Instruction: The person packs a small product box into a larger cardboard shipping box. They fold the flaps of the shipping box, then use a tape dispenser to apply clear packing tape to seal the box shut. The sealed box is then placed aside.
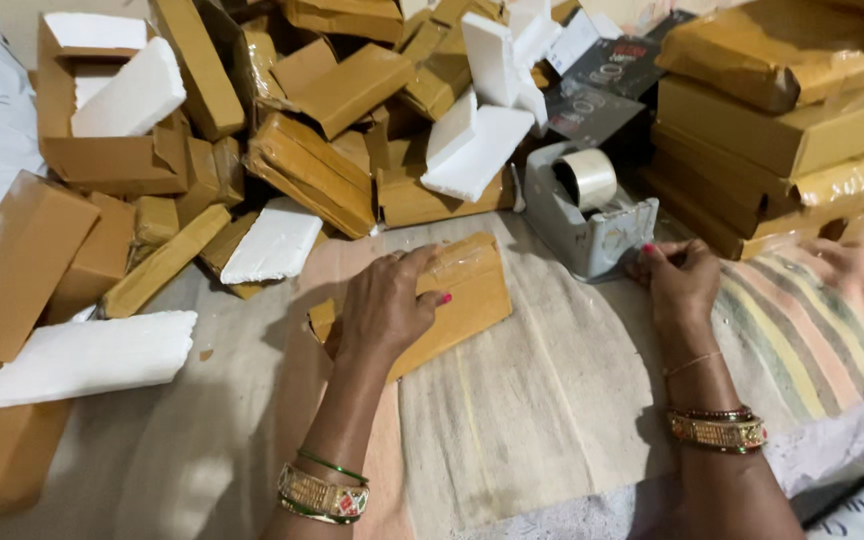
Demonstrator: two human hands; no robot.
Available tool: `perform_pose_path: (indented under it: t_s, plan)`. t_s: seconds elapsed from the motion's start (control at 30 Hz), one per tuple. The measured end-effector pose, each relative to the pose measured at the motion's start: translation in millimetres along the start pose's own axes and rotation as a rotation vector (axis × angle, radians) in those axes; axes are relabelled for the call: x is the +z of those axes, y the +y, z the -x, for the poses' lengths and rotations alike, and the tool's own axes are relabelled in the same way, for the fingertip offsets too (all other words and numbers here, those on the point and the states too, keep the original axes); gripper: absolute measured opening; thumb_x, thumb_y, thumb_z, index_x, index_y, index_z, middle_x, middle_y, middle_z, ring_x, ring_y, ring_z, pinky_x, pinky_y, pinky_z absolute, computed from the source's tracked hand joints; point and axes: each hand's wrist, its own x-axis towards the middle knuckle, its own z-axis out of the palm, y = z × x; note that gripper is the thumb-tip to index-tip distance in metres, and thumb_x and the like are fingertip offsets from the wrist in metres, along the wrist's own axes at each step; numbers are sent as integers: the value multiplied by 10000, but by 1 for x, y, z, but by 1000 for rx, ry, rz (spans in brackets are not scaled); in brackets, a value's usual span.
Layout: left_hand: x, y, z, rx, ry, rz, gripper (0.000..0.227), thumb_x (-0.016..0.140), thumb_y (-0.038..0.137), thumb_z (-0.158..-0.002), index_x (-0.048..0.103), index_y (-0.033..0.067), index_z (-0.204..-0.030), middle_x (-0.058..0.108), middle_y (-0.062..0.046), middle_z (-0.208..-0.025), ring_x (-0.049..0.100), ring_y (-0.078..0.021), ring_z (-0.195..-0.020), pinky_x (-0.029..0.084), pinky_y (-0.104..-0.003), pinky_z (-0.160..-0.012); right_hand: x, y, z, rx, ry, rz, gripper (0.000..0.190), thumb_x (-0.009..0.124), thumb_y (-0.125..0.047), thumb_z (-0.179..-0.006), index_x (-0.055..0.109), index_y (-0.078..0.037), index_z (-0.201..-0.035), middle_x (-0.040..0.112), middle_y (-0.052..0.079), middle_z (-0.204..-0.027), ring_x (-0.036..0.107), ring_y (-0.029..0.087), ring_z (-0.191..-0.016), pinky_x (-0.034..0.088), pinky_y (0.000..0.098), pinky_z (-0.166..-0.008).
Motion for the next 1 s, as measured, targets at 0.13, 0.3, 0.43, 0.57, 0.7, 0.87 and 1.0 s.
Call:
perform_pose_path:
  t_s: [0.13, 0.3, 0.43, 0.57, 0.7, 0.87, 1.0]
  plan:
    - [-18, 2, -20, -305, -222, 142, 620, 828, 200, -815, 613, 165, -1396, 729, -41, -1216, 759, -364, -766, 614, -459, -661, -1, -3, -11, 58, -24, -310, 96, 647, 10, -994, 555, -9, -978, 680, 106, -897, 695, 178, -731, 631, 307, -682]
    - [-37, -10, -49, -202, -495, 201, 639, 903, 167, -671, 708, 193, -1279, 756, -77, -1168, 762, -216, -925, 611, -338, -832, -8, -2, -8, 12, -75, -442, 115, 655, 30, -994, 554, -19, -1012, 666, 103, -925, 672, 181, -760, 609, 326, -707]
    - [-21, -7, -63, -75, -702, 208, 638, 872, 158, -647, 734, 196, -1269, 768, -83, -1213, 770, -224, -1016, 611, -354, -928, -6, -6, -6, 25, -90, -485, 94, 664, -4, -1013, 575, -27, -996, 669, 102, -924, 668, 177, -776, 601, 322, -698]
    - [5, 5, -51, -109, -279, -62, 799, 887, 349, -715, 540, 199, -1419, 529, -80, -1491, 476, -272, -1369, 320, -522, -1154, -8, -10, -1, -4, -134, -515, 70, 658, -7, -1022, 601, -39, -995, 675, 96, -919, 655, 178, -771, 562, 303, -693]
    - [25, 9, 6, -173, 183, -88, 1029, 892, 454, -696, 400, 54, -1507, 299, -284, -1571, 273, -410, -1454, 210, -633, -1151, -5, -20, 5, -40, -174, -524, 41, 648, -17, -1024, 632, -53, -1011, 692, 79, -962, 649, 156, -821, 566, 307, -730]
    - [32, -18, 81, -421, 355, -59, 1058, 845, 560, -688, 416, -43, -1444, 386, -352, -1475, 299, -469, -1441, 258, -636, -1127, 3, -38, 23, -179, -342, -370, 22, 639, -54, -1052, 651, -58, -1035, 719, 96, -1070, 653, 136, -877, 558, 295, -760]
    - [40, -35, 91, -380, 353, -145, 926, 748, 648, -747, 508, 41, -1403, 420, -305, -1477, 288, -503, -1439, 267, -646, -1123, 21, -50, 31, -150, -436, -401, 29, 654, -76, -980, 670, -52, -982, 719, -25, -1227, 663, 78, -903, 580, 265, -757]
